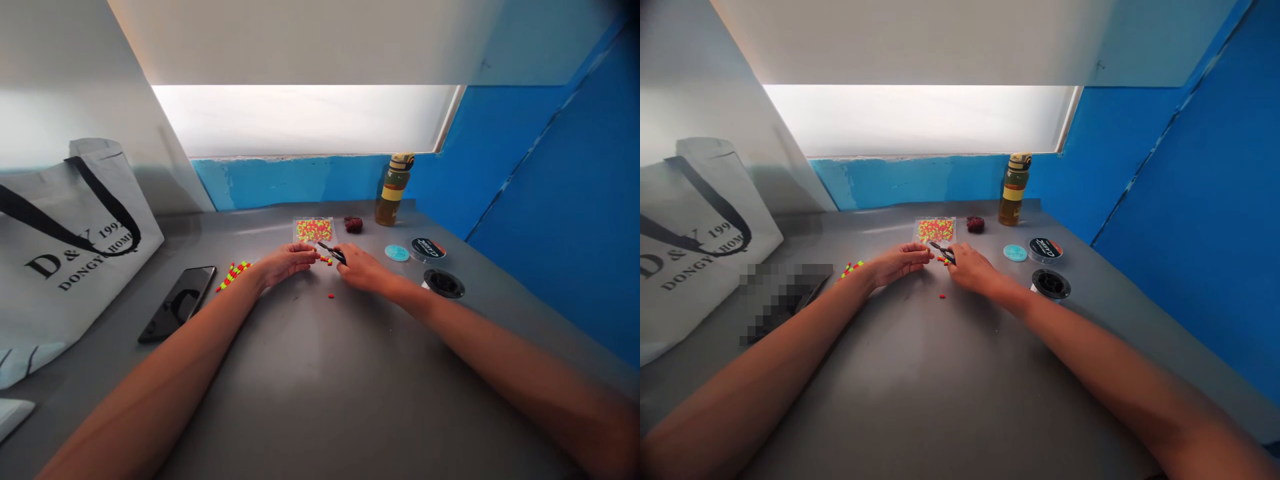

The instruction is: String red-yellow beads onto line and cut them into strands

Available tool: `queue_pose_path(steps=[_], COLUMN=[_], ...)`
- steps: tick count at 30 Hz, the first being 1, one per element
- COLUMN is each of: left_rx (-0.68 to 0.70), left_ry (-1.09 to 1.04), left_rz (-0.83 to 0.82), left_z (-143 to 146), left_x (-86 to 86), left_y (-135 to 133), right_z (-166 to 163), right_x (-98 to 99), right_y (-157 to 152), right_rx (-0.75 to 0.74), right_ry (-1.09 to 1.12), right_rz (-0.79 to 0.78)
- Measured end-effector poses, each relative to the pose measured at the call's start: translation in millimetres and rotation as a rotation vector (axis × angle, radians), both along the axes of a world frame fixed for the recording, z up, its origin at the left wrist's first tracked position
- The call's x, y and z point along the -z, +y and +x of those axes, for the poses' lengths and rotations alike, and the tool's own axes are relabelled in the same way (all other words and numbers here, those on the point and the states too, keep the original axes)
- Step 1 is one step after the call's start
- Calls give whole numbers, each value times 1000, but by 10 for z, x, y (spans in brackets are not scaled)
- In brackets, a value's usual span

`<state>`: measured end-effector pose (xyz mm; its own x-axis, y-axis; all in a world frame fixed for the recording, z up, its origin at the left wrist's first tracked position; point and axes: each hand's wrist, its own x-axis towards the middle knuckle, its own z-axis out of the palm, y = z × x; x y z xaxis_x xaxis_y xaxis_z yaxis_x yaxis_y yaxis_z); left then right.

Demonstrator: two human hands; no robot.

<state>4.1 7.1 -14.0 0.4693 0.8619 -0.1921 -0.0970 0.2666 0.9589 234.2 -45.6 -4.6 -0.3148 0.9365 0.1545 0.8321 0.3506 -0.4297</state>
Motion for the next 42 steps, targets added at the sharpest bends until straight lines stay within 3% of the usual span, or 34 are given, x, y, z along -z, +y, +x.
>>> queue_pose_path(steps=[7,21,29,42], left_rx=[80,95,82,84], left_ry=[23,57,93,172], left_rz=[63,43,82,13], left_z=[-7,18,17,38], left_x=[-5,-70,1,-129], left_y=[-16,-47,-7,-36], right_z=[12,8,16,15], right_x=[42,54,-74,-7], right_y=[13,55,117,140], right_rx=[-18,1,-47,-21], right_ry=[-62,-92,-102,-137], right_rz=[47,30,-64,-21])
